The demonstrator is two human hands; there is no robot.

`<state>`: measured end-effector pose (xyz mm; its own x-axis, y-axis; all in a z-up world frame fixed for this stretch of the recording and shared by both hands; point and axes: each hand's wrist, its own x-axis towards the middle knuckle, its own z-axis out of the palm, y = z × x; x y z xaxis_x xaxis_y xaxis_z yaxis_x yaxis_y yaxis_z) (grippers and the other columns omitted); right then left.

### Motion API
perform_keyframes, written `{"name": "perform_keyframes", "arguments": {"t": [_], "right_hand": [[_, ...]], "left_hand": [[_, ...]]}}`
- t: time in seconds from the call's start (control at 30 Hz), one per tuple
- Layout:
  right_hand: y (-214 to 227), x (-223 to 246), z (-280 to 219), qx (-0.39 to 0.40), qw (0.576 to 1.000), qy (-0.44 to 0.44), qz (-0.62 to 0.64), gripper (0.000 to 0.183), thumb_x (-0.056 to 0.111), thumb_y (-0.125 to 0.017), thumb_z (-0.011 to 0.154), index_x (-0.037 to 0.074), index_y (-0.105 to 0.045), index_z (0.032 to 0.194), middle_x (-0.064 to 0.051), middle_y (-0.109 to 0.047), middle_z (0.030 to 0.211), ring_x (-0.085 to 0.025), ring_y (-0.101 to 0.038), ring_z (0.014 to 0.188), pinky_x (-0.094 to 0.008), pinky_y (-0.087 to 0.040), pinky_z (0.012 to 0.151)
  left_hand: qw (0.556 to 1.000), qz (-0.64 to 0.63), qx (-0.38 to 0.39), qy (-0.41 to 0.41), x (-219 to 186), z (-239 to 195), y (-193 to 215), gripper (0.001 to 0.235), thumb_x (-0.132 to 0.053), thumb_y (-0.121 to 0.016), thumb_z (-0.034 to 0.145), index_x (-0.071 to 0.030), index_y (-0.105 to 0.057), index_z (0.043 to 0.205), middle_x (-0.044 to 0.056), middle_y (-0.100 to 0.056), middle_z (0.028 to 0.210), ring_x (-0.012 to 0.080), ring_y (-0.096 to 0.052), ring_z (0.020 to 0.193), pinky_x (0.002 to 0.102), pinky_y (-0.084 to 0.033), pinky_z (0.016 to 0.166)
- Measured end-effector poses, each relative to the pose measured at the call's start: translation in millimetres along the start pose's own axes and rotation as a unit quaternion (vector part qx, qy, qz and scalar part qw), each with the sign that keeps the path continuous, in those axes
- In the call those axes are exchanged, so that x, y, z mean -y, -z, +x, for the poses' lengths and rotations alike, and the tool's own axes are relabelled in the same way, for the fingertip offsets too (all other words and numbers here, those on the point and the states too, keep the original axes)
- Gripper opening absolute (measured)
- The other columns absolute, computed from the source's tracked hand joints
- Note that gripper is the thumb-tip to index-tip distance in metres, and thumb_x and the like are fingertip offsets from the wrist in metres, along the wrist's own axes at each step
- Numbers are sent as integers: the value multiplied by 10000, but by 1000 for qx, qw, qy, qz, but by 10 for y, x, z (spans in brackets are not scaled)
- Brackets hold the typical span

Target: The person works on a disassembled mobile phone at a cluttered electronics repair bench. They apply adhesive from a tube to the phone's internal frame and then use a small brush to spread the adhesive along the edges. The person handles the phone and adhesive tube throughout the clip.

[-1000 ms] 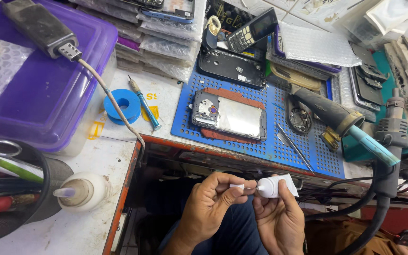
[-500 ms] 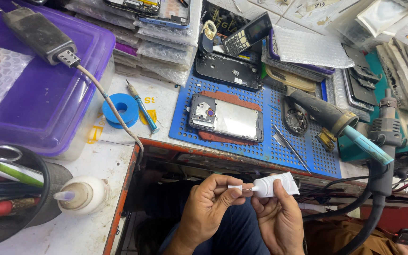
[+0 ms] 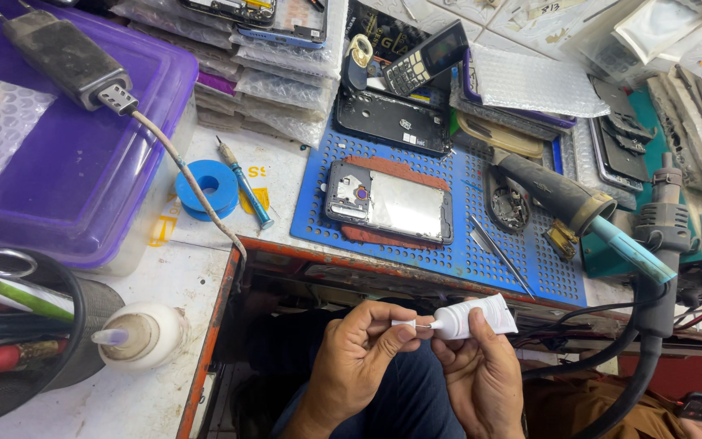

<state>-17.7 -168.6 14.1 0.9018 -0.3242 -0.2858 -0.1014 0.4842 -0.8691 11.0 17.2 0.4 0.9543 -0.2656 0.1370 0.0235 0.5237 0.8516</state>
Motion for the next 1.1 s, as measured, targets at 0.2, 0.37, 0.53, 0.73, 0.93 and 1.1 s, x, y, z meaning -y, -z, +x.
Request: {"name": "perform_keyframes", "arguments": {"t": [0.2,0.37,0.53,0.73,0.93,1.1], "right_hand": [[33,-4,23,3,1000,25,-10,291,247,-540,1055,-7,-602,1181,-141,-732,1004,-214,-742,905,-353,-626,756],[148,18,51,-7,995,84,-53,239,167,-588,1039,-27,-582,1180,-165,-734,982,-256,-746,853,-380,-634,718],[221,-60,37,-15,988,138,-67,250,135,-606,1027,-28,-570,1213,-198,-719,958,-283,-742,796,-378,-627,661],[225,-179,-66,57,971,228,-46,222,73,-644,1069,-87,-530,1173,-239,-692,926,-271,-714,800,-373,-619,698],[209,-279,-90,65,971,230,-18,299,22,-662,1023,-106,-525,1257,-217,-686,1029,-304,-741,904,-413,-651,767],[258,-290,-68,8,978,207,9,323,45,-639,1002,-58,-542,1292,-205,-697,1024,-310,-743,874,-426,-652,723]], "left_hand": [[993,108,-17,-52,-91,-9,-14,177,-127,-658,1005,11,-664,1117,146,-821,1043,203,-820,978,290,-674,838],[984,169,-20,-57,-167,-20,-16,179,-138,-675,996,15,-668,1088,135,-819,987,187,-824,935,268,-665,767],[976,211,-36,-48,-181,-20,-10,199,-190,-708,970,2,-679,1014,109,-805,847,184,-818,776,276,-644,647],[980,194,-25,-34,-116,-44,-30,197,-221,-681,999,-25,-686,982,93,-796,816,164,-816,782,263,-662,664],[960,230,-16,-161,-235,-42,-60,163,-212,-743,984,-60,-693,1015,122,-779,915,208,-787,847,286,-637,730],[946,258,-18,-197,-320,-79,-59,227,-195,-780,943,-115,-661,1119,120,-765,1049,233,-764,951,312,-623,839]]}}
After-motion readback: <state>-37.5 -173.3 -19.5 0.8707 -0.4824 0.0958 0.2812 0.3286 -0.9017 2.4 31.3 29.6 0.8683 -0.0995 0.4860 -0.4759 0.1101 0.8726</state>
